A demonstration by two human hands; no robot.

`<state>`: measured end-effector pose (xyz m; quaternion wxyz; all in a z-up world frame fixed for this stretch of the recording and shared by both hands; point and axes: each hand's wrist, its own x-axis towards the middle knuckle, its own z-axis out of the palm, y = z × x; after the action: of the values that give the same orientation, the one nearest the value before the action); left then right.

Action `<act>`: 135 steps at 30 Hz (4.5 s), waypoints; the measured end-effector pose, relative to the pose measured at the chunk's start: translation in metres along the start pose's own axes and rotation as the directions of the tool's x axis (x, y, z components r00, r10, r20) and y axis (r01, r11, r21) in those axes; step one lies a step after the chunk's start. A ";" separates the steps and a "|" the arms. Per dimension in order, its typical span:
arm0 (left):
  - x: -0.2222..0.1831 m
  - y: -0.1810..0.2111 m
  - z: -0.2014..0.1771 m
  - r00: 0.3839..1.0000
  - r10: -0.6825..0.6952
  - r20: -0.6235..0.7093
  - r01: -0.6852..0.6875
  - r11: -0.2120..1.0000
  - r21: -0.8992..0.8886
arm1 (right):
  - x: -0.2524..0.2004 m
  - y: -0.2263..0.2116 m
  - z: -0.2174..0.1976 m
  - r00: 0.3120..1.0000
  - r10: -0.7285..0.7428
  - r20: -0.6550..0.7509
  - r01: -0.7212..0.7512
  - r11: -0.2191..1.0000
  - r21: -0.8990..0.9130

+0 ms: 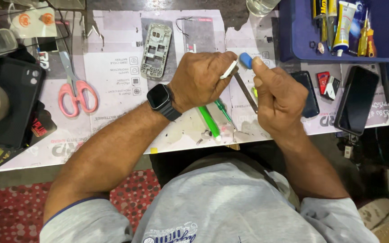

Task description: The person disassembles the housing of a mobile phone using a screwdriver, brushes the internal circuit board and components with a blue brush, and uses a small tool to clean the internal edges.

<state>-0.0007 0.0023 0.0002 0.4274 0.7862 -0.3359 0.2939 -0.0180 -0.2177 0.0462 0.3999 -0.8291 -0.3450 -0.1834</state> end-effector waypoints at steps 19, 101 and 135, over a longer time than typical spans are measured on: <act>-0.005 -0.005 0.010 0.999 -0.034 -0.015 0.034 0.999 0.020 | -0.002 0.000 0.023 0.997 -0.064 -0.044 0.064 0.998 -0.001; -0.007 -0.044 0.004 0.831 -0.467 0.302 0.224 -0.216 -0.950 | 0.001 0.000 0.068 0.799 0.529 0.286 -0.532 0.398 0.748; 0.004 -0.028 -0.008 0.880 -0.118 0.459 0.433 -0.193 -0.880 | 0.028 0.009 0.021 0.957 -0.270 0.108 0.278 0.958 -0.069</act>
<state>0.0222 0.0191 -0.0063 0.8786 0.2813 -0.3002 -0.2423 0.0084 -0.1931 0.0446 0.3183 -0.7973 -0.4677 -0.2106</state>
